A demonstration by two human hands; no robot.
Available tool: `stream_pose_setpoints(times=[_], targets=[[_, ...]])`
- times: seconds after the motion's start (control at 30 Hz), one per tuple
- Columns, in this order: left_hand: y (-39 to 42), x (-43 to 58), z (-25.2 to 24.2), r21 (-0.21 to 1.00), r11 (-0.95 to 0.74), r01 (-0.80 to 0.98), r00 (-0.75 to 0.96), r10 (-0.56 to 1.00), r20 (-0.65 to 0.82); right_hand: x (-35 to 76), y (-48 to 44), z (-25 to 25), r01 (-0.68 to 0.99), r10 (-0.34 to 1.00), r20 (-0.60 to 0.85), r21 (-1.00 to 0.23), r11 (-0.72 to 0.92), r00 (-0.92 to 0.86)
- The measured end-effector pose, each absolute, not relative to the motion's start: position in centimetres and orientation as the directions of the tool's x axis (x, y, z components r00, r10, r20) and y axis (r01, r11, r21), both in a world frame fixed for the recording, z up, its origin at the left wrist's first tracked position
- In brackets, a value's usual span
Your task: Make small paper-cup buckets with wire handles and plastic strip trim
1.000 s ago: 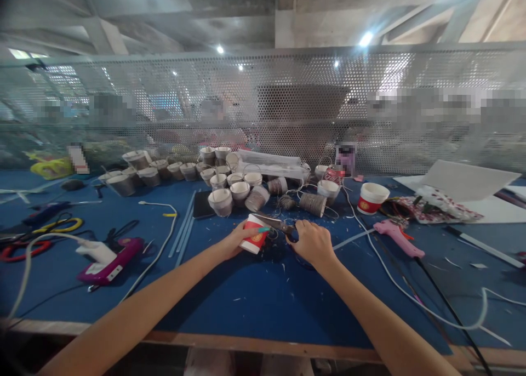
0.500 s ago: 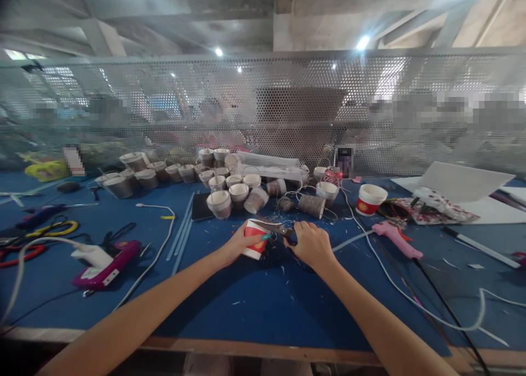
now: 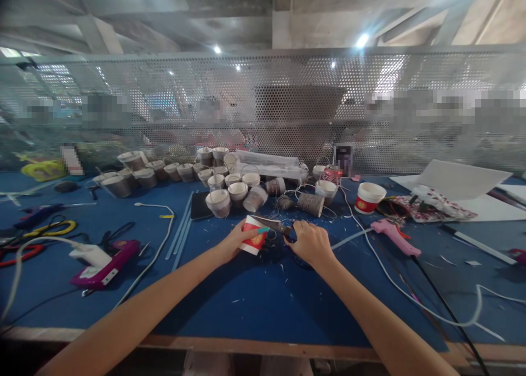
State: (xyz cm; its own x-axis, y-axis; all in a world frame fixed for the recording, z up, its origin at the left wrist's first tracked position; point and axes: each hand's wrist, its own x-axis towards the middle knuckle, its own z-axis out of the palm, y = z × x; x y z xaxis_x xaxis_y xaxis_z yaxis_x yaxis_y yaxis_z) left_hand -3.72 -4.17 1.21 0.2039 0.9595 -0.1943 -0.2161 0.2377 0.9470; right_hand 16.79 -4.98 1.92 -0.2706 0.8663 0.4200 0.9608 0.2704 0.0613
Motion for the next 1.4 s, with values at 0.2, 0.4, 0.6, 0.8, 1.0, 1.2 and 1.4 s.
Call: stream_pose_setpoints(times=[0.2,0.4,0.6,0.8,1.0,1.2,1.4], targets=[[-4.6,-4.0,2.4,0.835,0.451,-0.314,0.353,0.872,-0.338,17.0,-4.9,1.6,0.965,0.84,0.478,0.074,0.251,-0.256],[-4.5,-4.2,2.6,0.904,0.386,-0.182,0.31,0.895,-0.32,16.9,-4.9,1.6,0.963,0.849,0.457,0.083,0.256,-0.265],[-4.7,-3.9,2.0,0.923,0.354,-0.153,0.31,0.904,-0.295,16.7,-4.8,1.5,0.959,0.853,0.44,0.085,0.27,-0.28],[-4.4,-3.9,1.6,0.941,0.302,-0.153,0.291,0.924,-0.249,17.0,-4.7,1.3,0.957,0.862,0.42,0.063,0.283,-0.283],[-4.3,-3.9,1.5,0.941,0.303,-0.151,0.292,0.923,-0.25,17.0,-4.6,1.2,0.954,0.857,0.427,0.047,0.297,-0.288],[-4.3,-3.9,1.5,0.966,0.221,-0.134,0.289,0.941,-0.175,17.0,-4.6,1.4,0.95,0.867,0.392,0.072,0.303,-0.306],[-4.4,-3.7,1.3,0.987,0.105,-0.118,0.315,0.947,-0.063,16.7,-4.8,1.6,0.95,0.879,0.363,0.094,0.297,-0.311]])
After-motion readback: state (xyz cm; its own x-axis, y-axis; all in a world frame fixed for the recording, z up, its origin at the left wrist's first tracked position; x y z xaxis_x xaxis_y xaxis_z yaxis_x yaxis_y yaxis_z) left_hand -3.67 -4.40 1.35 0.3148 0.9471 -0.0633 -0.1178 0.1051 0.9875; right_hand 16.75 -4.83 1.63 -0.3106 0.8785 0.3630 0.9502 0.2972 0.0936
